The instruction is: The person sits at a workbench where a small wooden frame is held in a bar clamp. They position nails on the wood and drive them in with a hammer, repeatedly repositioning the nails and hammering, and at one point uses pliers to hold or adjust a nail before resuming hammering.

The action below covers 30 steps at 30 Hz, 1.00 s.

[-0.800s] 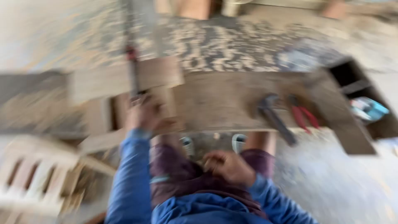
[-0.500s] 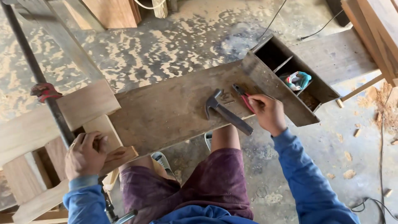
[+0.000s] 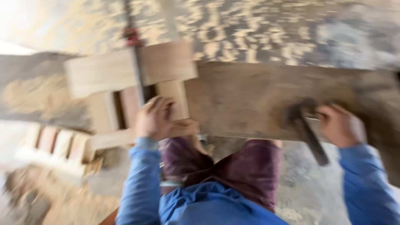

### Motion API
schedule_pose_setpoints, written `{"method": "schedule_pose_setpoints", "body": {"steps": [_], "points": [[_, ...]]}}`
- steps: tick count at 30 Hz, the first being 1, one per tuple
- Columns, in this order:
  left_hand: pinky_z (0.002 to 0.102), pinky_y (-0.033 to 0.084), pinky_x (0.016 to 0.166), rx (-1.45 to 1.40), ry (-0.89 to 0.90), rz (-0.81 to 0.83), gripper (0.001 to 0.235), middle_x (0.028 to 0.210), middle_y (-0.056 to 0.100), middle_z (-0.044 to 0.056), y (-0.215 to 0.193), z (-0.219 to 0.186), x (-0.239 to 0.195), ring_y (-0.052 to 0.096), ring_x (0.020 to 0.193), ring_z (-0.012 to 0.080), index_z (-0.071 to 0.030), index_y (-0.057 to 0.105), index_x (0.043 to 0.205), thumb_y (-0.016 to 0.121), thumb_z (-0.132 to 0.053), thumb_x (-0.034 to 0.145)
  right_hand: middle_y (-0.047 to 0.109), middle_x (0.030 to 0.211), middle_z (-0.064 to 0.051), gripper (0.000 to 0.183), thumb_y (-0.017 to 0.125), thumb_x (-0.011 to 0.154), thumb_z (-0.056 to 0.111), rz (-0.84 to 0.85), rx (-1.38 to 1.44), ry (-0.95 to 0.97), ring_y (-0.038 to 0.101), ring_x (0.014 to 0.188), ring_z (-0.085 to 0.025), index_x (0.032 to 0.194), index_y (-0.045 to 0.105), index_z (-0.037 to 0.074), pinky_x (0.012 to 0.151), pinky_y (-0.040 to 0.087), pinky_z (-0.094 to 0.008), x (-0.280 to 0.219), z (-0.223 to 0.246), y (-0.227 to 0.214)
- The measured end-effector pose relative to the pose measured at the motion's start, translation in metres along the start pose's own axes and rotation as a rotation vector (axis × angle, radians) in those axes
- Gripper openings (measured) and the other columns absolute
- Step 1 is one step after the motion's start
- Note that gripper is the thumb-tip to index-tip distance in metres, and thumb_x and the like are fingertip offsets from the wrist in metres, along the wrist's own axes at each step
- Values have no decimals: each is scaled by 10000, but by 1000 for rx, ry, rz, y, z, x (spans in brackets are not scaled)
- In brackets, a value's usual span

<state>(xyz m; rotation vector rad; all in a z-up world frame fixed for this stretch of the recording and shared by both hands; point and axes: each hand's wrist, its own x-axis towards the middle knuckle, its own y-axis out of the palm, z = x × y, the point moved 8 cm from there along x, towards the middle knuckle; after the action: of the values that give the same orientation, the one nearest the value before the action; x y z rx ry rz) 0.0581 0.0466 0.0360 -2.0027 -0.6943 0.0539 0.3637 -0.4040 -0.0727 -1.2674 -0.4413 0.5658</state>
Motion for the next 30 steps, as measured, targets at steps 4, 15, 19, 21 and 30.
{"method": "schedule_pose_setpoints", "body": {"steps": [4, 15, 19, 21, 30], "points": [[383, 588, 691, -84, -53, -87, 102, 959, 710, 87, -17, 0, -8, 726, 805, 285, -98, 700, 1028, 724, -162, 952, 725, 990, -120, 149, 726, 1014, 251, 72, -83, 35, 715, 872, -342, 1074, 722, 115, 758, 574, -444, -12, -15, 18], [404, 586, 715, -304, -35, -194, 84, 975, 728, 115, -34, 10, -20, 732, 848, 327, -89, 706, 1017, 711, -152, 961, 784, 891, -120, 231, 799, 908, 281, 253, -221, 56, 760, 827, -297, 1024, 749, 87, 808, 617, -419, 10, -36, 46], [425, 573, 701, -283, 0, -186, 81, 936, 721, 111, -32, 9, -22, 717, 816, 340, -100, 708, 1013, 715, -157, 955, 766, 893, -157, 180, 749, 953, 242, 143, -154, 4, 742, 829, -331, 1070, 739, 106, 804, 597, -446, 6, -36, 31], [431, 569, 687, -267, 23, -203, 79, 934, 715, 112, -30, 8, -25, 709, 810, 346, -113, 704, 1003, 720, -157, 938, 742, 942, -151, 223, 735, 1087, 248, -228, -85, -86, 726, 884, -295, 997, 655, 59, 811, 581, -380, 1, -19, -9], [393, 578, 669, -325, 233, -76, 180, 933, 732, 122, -37, -26, -27, 720, 787, 320, -58, 757, 1021, 789, -182, 895, 772, 1016, -52, 220, 776, 957, 109, -362, 950, -353, 760, 849, -126, 1145, 663, 93, 719, 623, -268, 0, 382, -3]]}}
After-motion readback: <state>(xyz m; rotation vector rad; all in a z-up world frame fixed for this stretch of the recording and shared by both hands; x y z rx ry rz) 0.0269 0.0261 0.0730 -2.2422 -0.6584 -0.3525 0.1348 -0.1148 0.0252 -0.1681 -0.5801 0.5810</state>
